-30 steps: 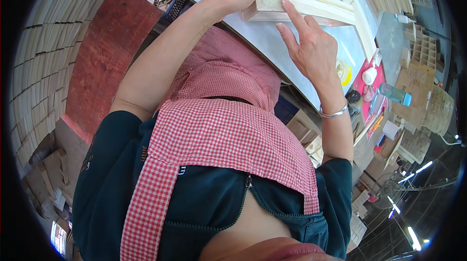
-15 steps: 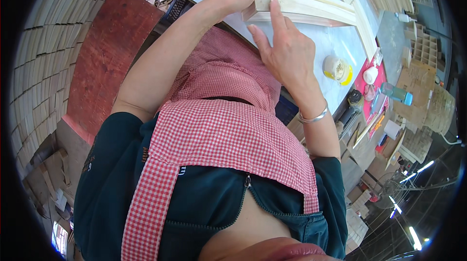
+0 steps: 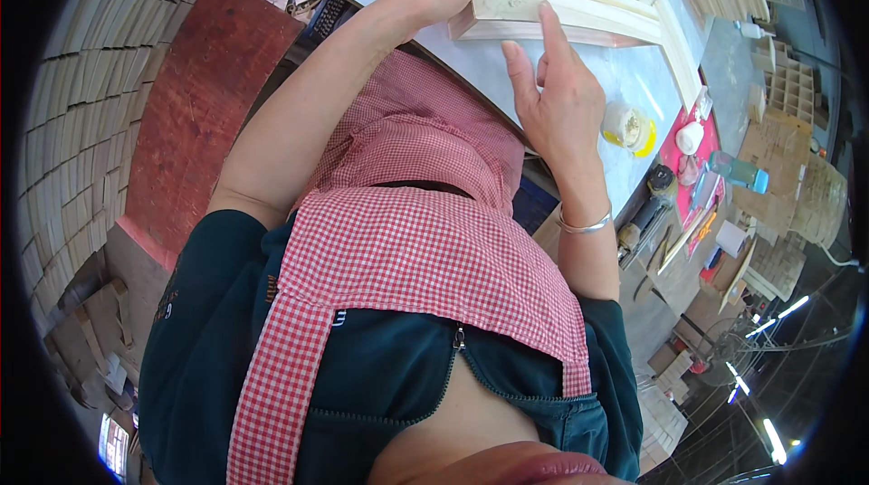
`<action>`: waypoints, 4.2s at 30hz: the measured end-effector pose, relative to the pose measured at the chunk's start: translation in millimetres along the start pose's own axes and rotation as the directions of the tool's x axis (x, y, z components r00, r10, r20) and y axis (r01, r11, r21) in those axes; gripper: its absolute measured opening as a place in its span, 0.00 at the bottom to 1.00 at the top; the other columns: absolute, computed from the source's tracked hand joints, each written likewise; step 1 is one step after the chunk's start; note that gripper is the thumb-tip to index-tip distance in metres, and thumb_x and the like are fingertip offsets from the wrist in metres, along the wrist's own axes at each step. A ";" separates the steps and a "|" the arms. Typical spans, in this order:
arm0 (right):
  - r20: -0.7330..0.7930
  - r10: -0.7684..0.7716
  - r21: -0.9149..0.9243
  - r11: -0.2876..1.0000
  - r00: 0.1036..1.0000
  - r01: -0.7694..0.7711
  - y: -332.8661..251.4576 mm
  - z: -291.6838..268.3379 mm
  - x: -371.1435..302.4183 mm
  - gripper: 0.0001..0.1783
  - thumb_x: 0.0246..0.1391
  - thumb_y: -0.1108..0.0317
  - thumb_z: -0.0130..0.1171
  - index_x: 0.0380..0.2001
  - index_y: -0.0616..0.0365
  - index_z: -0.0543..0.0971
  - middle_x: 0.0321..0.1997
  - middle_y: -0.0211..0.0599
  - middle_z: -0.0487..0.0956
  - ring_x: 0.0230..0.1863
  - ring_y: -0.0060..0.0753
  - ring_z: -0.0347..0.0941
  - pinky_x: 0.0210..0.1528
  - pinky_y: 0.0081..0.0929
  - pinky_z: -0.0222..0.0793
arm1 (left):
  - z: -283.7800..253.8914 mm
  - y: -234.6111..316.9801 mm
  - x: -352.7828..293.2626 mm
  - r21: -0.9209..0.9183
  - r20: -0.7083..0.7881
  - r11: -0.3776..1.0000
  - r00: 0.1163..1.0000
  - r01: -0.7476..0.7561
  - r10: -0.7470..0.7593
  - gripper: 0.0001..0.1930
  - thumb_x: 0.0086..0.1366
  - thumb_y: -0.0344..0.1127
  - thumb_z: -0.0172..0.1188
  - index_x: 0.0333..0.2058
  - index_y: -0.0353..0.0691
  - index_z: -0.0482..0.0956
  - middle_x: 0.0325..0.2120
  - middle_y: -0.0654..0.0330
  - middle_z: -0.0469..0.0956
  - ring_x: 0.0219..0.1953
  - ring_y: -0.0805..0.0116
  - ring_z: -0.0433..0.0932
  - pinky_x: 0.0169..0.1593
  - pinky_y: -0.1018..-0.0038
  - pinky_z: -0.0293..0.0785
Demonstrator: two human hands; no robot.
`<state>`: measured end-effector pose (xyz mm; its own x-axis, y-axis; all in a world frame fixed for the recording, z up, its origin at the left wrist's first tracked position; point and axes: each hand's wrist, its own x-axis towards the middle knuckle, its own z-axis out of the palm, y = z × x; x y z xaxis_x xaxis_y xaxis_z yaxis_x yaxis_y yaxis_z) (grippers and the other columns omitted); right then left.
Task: Assembling wooden boxes by gluing pieces and securing them with a pneumatic nail gun.
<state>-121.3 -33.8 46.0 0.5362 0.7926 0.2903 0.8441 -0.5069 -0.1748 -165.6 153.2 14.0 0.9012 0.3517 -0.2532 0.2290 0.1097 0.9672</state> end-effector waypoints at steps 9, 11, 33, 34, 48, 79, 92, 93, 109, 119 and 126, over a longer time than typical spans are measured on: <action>0.128 -0.108 -0.120 0.985 0.986 0.123 1.6 -7.5 10.1 0.27 0.65 0.51 0.60 0.65 0.42 0.74 0.29 0.30 0.79 0.20 0.26 0.70 0.21 0.22 0.65 | -4.8 -17.3 5.4 0.011 0.038 0.999 0.999 -0.033 0.032 0.18 0.73 0.48 0.54 0.38 0.38 0.81 0.33 0.62 0.78 0.37 0.73 0.73 0.44 0.78 0.68; 0.159 -0.105 -0.157 0.979 0.982 0.130 5.5 -10.3 9.6 0.27 0.65 0.51 0.59 0.66 0.39 0.74 0.28 0.29 0.79 0.20 0.25 0.69 0.21 0.22 0.64 | -4.1 -18.8 4.0 0.018 0.024 0.999 0.999 -0.038 0.037 0.18 0.73 0.48 0.54 0.39 0.38 0.81 0.34 0.62 0.79 0.38 0.74 0.73 0.44 0.78 0.69; -0.253 0.391 0.162 0.919 0.885 -0.360 93.6 -8.2 -106.2 0.22 0.59 0.58 0.63 0.55 0.53 0.80 0.31 0.33 0.77 0.24 0.34 0.72 0.27 0.29 0.68 | -10.7 -17.4 17.6 -0.042 -0.035 0.998 0.999 0.035 -0.037 0.24 0.73 0.44 0.55 0.55 0.26 0.77 0.51 0.55 0.78 0.52 0.69 0.73 0.60 0.74 0.65; -0.296 0.443 0.153 0.896 0.846 -0.416 115.7 -8.7 -122.9 0.21 0.58 0.58 0.63 0.52 0.54 0.80 0.32 0.35 0.78 0.26 0.39 0.74 0.29 0.32 0.70 | -10.8 -18.9 16.3 -0.046 -0.068 0.998 0.997 0.040 -0.043 0.24 0.74 0.45 0.55 0.55 0.26 0.77 0.52 0.55 0.78 0.52 0.68 0.73 0.60 0.73 0.65; 0.013 0.634 -0.744 0.523 0.773 -0.416 437.3 -108.6 -212.5 0.18 0.64 0.56 0.49 0.51 0.37 0.84 0.57 0.24 0.83 0.49 0.36 0.80 0.50 0.44 0.73 | -23.9 -20.5 18.8 -0.144 -0.017 0.987 0.997 0.066 -0.069 0.21 0.76 0.42 0.53 0.55 0.28 0.76 0.51 0.57 0.77 0.50 0.70 0.74 0.59 0.73 0.67; -0.021 0.808 -0.448 0.519 0.589 -0.728 636.8 -43.4 -131.4 0.14 0.55 0.64 0.59 0.39 0.62 0.84 0.41 0.51 0.85 0.43 0.57 0.81 0.45 0.47 0.78 | -38.0 -25.6 -7.0 -0.067 -0.310 0.987 0.938 0.145 -0.159 0.24 0.76 0.39 0.52 0.63 0.27 0.69 0.57 0.48 0.75 0.57 0.62 0.75 0.60 0.70 0.71; -0.069 0.784 -0.206 0.594 0.617 -0.778 610.1 -59.5 -160.6 0.09 0.56 0.67 0.58 0.38 0.57 0.81 0.38 0.42 0.86 0.41 0.53 0.81 0.43 0.44 0.76 | -32.8 -21.8 -4.4 -0.131 -0.360 0.978 0.911 0.162 -0.200 0.23 0.77 0.39 0.50 0.63 0.30 0.70 0.61 0.52 0.73 0.61 0.63 0.73 0.64 0.70 0.68; -0.067 0.785 -0.208 0.592 0.615 -0.778 610.2 -59.9 -161.8 0.09 0.56 0.67 0.58 0.38 0.57 0.81 0.38 0.42 0.86 0.41 0.53 0.81 0.43 0.44 0.76 | -31.5 -21.7 -4.0 -0.131 -0.359 0.978 0.911 0.165 -0.202 0.23 0.77 0.39 0.50 0.63 0.30 0.70 0.61 0.52 0.73 0.61 0.63 0.73 0.64 0.70 0.68; -0.131 0.785 -0.011 0.610 0.606 -0.793 608.2 -77.7 -164.8 0.09 0.57 0.68 0.58 0.40 0.53 0.82 0.33 0.37 0.83 0.33 0.45 0.78 0.37 0.38 0.72 | -41.7 -30.1 -3.4 -0.130 -0.421 0.980 0.886 0.151 -0.192 0.23 0.77 0.39 0.50 0.63 0.29 0.70 0.61 0.52 0.73 0.60 0.64 0.74 0.64 0.70 0.69; -0.240 0.598 -0.272 0.715 0.765 -0.644 623.5 -69.4 -125.3 0.12 0.57 0.66 0.57 0.41 0.51 0.85 0.36 0.39 0.85 0.36 0.47 0.79 0.42 0.42 0.75 | -37.2 -28.8 -4.5 -0.050 -0.451 0.991 0.882 0.127 -0.136 0.24 0.77 0.40 0.51 0.61 0.26 0.71 0.57 0.50 0.76 0.55 0.65 0.76 0.60 0.72 0.71; -0.055 0.740 -0.192 0.651 0.671 -0.734 630.9 -74.2 -105.8 0.14 0.56 0.65 0.56 0.43 0.48 0.87 0.39 0.38 0.86 0.39 0.48 0.81 0.45 0.41 0.76 | -39.2 -32.5 -5.1 -0.077 -0.457 0.990 0.878 0.118 -0.140 0.23 0.76 0.39 0.51 0.61 0.26 0.71 0.57 0.50 0.75 0.56 0.64 0.76 0.61 0.72 0.71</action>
<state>353.9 -462.6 -25.2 0.9835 0.1380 0.1173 0.1545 -0.9772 -0.1459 -192.1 184.3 -16.9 0.5913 0.7183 -0.3666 0.3046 0.2220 0.9263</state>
